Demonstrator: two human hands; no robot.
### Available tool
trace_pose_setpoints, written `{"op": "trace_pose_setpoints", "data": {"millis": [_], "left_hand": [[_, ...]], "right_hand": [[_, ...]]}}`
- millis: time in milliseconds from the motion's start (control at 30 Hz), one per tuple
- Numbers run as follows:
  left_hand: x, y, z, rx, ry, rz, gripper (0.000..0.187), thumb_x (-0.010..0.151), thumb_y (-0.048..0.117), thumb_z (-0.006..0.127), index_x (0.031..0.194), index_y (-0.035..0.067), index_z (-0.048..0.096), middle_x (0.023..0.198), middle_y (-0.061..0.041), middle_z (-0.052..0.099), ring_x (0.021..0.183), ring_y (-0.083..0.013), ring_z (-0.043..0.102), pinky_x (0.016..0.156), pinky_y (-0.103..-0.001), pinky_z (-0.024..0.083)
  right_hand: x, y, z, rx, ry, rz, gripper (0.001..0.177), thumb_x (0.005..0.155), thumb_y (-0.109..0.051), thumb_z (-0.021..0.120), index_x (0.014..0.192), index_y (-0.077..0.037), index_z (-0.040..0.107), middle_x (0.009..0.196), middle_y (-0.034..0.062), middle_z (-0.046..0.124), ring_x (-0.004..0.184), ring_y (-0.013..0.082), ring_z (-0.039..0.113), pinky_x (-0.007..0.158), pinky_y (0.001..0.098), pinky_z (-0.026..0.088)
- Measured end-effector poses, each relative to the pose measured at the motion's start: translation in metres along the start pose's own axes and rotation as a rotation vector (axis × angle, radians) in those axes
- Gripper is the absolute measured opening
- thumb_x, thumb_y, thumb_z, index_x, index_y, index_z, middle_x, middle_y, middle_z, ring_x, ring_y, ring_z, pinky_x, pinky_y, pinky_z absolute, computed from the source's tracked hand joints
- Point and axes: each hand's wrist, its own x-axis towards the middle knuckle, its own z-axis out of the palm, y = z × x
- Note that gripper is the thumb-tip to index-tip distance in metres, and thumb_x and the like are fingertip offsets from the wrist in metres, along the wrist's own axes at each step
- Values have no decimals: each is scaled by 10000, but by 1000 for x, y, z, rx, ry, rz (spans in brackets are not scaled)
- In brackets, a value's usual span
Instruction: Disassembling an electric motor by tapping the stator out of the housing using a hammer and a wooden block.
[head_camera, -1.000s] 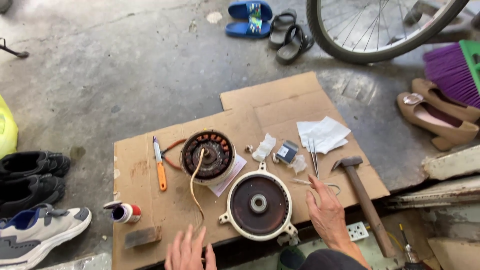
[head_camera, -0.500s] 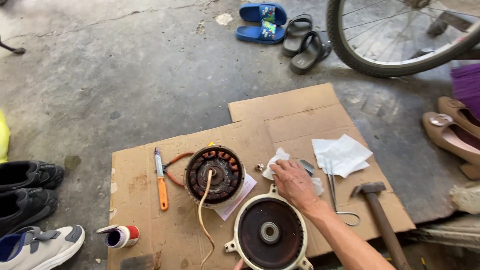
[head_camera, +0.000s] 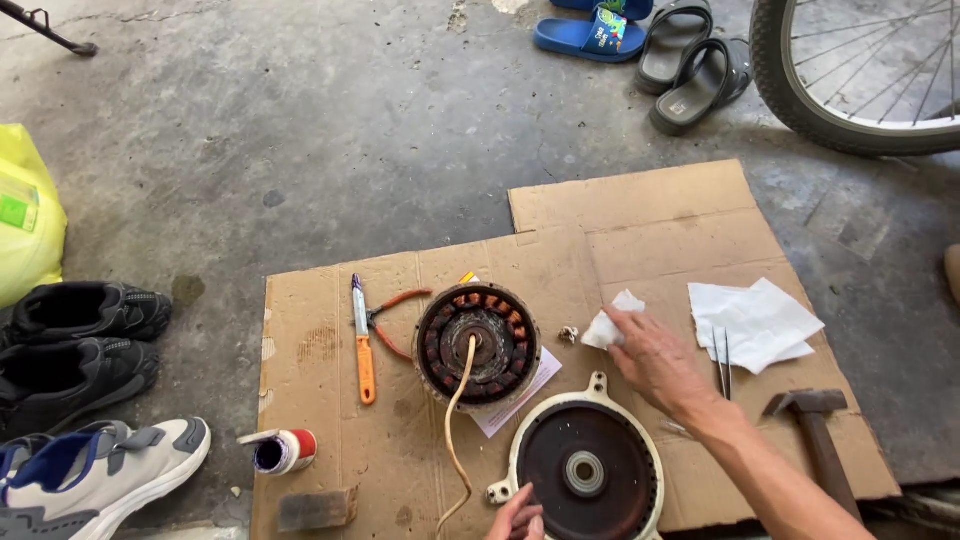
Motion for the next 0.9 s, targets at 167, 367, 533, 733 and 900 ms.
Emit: {"op": "trace_pose_setpoints", "data": {"millis": [167,367,533,733,900], "left_hand": [[-21,262,15,209,252,32,424,872,206,836,1294,167,835,991,-71,977,860,-136,944,771,-282,763],[-16,467,-22,78,533,-111,402,1077,250,550,1424,168,735,1079,-9,881,828,-122,746,729,-281,584],[-6,452,-50,-223,556,-42,457,1038,149,607,1475,48,691,1078,-92,813,898,-160,713,835,-299,597],[-114,532,-84,-239,479,-153,458,1041,115,617,1485,133,726,1222,-91,852,1068,-176,803,955,-317,719],[-195,592,-197,64,633,372,474,976,37,613,1435,-25,715,997,-198,908,917,-221,814,972,-373,645]], "right_hand": [[-55,-64,-123,324,-144,560,674,994,-342,682,1651,-325,529,1601,0,645,1356,221,660,1166,452,576],[-142,-163,-238,555,143,719,559,1001,-126,680,1559,-166,674,1385,47,844,1207,198,783,961,374,616],[-190,-228,-182,900,376,404,476,1040,51,557,1509,59,637,1284,229,809,1172,289,747,1087,396,574],[-161,-332,-66,1156,7,612,467,1015,-164,649,1460,-73,758,1229,119,947,1097,213,844,983,358,675],[-141,-367,-43,1098,-201,472,446,1019,-238,659,1437,-134,776,1316,24,904,1171,127,804,1017,278,600]]}}
